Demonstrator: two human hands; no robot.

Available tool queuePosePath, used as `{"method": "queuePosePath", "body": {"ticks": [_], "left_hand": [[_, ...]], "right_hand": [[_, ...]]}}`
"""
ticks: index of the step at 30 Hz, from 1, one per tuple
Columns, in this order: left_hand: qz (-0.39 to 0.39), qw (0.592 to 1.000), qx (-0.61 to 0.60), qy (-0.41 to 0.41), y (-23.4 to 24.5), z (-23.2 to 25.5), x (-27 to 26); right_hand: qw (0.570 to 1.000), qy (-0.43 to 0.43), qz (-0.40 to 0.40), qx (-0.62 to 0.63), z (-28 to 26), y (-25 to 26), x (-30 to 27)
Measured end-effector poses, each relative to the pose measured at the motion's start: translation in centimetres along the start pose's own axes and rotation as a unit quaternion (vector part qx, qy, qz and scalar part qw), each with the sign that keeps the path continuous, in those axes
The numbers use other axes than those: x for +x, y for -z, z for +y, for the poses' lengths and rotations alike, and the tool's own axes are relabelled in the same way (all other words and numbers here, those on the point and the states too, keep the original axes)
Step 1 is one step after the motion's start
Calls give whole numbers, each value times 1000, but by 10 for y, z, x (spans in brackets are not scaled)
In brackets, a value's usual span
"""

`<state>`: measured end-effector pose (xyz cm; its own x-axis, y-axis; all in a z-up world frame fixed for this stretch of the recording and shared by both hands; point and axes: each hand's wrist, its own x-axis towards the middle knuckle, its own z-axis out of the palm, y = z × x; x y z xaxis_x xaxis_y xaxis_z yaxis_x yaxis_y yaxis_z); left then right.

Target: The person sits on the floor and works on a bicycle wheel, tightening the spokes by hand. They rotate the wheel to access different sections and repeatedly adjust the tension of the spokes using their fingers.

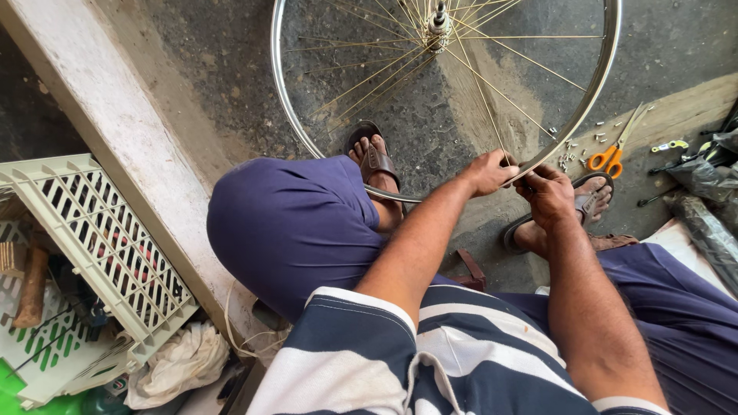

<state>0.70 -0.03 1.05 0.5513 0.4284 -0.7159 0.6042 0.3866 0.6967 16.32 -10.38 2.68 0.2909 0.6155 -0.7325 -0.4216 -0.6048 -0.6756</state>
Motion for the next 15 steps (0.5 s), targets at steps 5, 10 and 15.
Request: {"method": "queuePosePath", "body": {"ticks": [5, 10, 15], "left_hand": [[20, 993, 114, 23, -2, 6, -5], [75, 985, 66, -142, 1, -14, 6], [93, 994, 53, -28, 1, -10, 7]], "right_hand": [[1000, 1, -3, -15, -3, -2, -3], [999, 15, 1, -40, 2, 0, 0], [999, 31, -12, -24, 9, 2, 6]]}}
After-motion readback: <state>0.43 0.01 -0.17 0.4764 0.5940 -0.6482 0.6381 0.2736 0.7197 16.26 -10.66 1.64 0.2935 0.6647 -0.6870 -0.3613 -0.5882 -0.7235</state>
